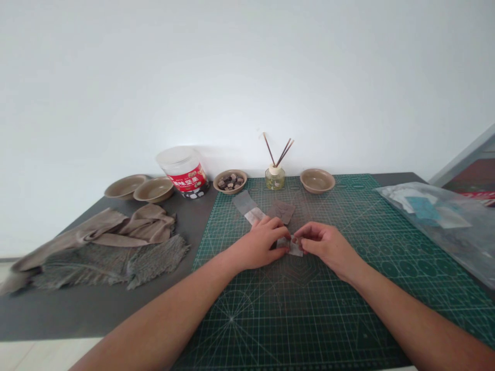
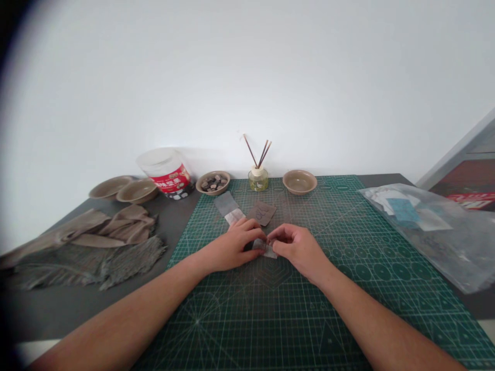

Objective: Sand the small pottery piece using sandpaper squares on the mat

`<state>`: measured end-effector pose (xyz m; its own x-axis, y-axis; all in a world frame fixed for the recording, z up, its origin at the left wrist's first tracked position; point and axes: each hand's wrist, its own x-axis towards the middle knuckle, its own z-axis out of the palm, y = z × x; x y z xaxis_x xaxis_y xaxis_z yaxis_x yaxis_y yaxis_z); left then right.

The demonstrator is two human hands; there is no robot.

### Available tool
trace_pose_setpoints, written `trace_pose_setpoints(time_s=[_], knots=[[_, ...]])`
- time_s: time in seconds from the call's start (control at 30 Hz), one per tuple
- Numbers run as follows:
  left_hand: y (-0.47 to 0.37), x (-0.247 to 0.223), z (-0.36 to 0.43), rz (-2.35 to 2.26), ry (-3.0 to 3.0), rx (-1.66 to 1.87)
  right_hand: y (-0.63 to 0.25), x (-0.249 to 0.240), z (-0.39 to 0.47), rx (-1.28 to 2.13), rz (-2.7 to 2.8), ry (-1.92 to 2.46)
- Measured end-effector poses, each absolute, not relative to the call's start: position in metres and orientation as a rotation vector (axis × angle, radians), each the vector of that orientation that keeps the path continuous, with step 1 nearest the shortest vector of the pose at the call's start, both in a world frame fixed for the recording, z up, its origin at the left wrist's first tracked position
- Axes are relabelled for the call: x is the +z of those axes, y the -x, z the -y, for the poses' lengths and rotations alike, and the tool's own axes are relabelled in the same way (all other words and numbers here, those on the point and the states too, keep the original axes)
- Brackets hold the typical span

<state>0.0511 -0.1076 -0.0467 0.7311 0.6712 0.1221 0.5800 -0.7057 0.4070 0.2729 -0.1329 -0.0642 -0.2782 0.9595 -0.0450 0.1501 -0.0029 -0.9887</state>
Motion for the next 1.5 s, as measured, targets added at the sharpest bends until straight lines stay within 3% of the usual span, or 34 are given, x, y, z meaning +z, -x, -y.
trace_pose_setpoints(time_s=[0.17, 0.57, 1.5], knots=[[-0.051, -0.047, 0.108, -0.969, -2.594, 0.37, -0.275, -0.067, 0.133, 1.23, 1.656, 1.259], [-0.048, -0.044, 0.11, -1.01, -2.604, 0.346, -0.277, -0.061, 0.138, 0.498, 2.228, 1.231], [-0.046, -0.045, 0.109, -0.99, -2.578, 0.283, -0.266, -0.068, 0.144, 0.288, 2.332, 1.165]])
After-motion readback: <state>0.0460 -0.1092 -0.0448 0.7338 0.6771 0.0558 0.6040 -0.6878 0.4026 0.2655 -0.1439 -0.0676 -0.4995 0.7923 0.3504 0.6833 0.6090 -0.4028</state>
